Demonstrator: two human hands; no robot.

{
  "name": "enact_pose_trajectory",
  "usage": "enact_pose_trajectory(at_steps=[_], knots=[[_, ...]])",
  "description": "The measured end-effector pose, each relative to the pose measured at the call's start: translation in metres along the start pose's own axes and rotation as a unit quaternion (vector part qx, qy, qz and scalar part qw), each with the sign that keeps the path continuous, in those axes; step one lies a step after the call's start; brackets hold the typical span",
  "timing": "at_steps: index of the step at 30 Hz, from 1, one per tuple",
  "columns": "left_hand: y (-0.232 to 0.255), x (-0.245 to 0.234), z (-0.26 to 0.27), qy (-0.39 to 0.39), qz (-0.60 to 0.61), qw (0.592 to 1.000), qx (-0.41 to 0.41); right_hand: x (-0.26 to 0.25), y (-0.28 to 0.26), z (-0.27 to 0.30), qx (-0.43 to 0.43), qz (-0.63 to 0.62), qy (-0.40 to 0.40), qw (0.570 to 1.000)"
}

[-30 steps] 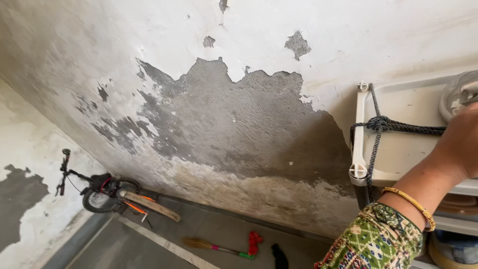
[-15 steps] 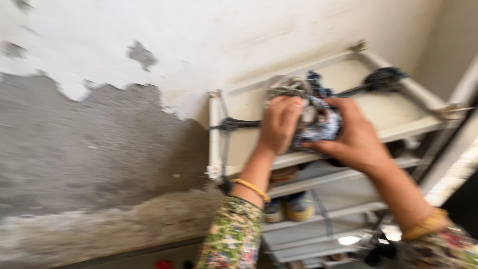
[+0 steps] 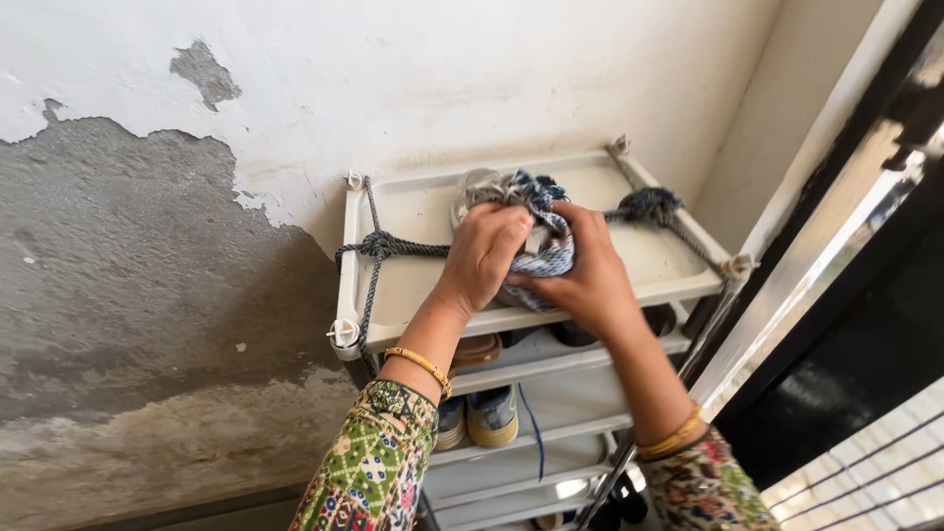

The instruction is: The person cleans a white sneaker on a shoe rack using a cloth and a brush. They wipe the shoe's exterior and sole, then use the brush to scrub the upper surface before wiping it again.

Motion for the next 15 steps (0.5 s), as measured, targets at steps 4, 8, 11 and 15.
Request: enact_pose_trajectory(at_steps=[4, 8, 11, 15], knots=[[0.0, -0.019, 0.009, 0.057, 0.135, 0.989, -0.002, 0.004, -0.035, -0.013, 0.034, 0.153, 0.039, 0.987], [0.002, -0.017, 0.006, 0.015, 0.131, 0.991, -0.009, 0.007, -0.03, -0.015, 0.011, 0.111, 0.052, 0.992], [0.008, -0.007, -0.001, 0.015, 0.054, 0.998, 0.018, 0.004, -0.005, -0.008, 0.02, 0.081, 0.071, 0.994], [-0.004, -0.006, 0.004, 0.01, 0.078, 0.997, -0.027, 0.005, 0.043, -0.013, 0.112, -0.069, 0.048, 0.99]])
Point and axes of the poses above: each hand's wrist, its own z-axis away from the middle knuckle, its own x-axis out of the palm, y = z × x, the point moved 9 cm from there along -z, towards the middle knuckle, and after that the axes turned 11 degrees about -y, right-handed, at the moved point
